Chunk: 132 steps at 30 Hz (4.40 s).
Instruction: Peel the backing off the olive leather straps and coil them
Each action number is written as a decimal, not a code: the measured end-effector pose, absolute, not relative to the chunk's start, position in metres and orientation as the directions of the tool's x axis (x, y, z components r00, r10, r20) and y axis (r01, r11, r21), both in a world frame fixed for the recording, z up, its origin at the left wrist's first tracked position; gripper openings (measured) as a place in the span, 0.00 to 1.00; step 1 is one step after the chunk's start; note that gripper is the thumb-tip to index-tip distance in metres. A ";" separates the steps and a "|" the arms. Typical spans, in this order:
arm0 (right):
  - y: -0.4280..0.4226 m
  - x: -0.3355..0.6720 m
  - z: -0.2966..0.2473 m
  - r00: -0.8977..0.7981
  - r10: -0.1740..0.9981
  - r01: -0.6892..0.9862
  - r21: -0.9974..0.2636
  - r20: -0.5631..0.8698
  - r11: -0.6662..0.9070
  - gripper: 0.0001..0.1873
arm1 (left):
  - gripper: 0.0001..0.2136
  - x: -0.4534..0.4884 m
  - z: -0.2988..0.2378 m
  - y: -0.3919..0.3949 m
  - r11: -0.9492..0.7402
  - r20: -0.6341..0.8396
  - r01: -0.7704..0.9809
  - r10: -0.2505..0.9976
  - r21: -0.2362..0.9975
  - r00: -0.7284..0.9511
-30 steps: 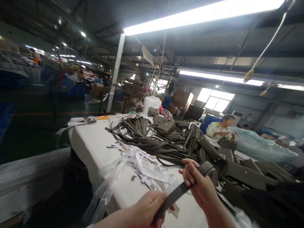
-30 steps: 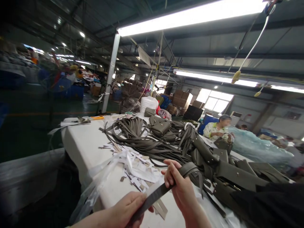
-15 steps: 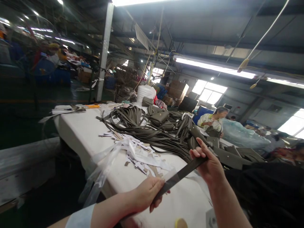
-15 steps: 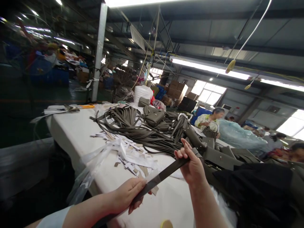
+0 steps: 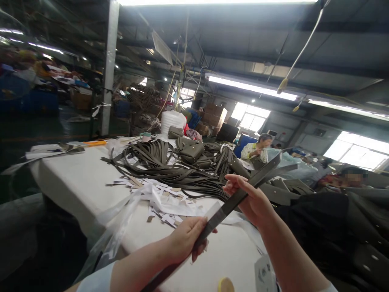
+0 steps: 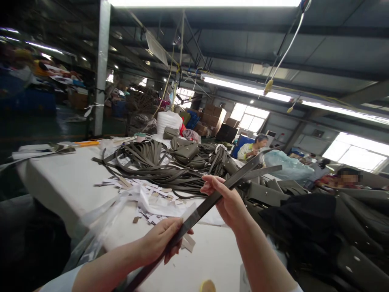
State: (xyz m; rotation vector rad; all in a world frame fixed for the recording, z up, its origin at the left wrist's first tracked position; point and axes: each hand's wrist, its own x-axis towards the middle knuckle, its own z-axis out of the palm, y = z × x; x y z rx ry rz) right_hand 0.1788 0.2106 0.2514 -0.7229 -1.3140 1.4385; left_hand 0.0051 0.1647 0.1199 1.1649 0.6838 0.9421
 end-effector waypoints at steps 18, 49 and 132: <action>0.211 0.184 0.262 -0.294 0.944 -0.199 -0.976 0.149 0.092 0.19 | 0.38 0.019 0.137 0.170 0.069 0.070 -0.292 0.895 0.954 0.441; 0.212 0.221 0.310 -0.107 0.935 -0.116 -0.938 0.338 0.326 0.26 | 0.34 0.057 0.185 0.188 -0.086 0.230 -0.318 0.863 0.944 0.450; 0.198 0.233 0.347 0.162 0.729 -0.041 -0.734 0.665 0.678 0.23 | 0.31 0.101 0.254 0.200 -0.467 0.491 -0.175 0.734 0.866 0.469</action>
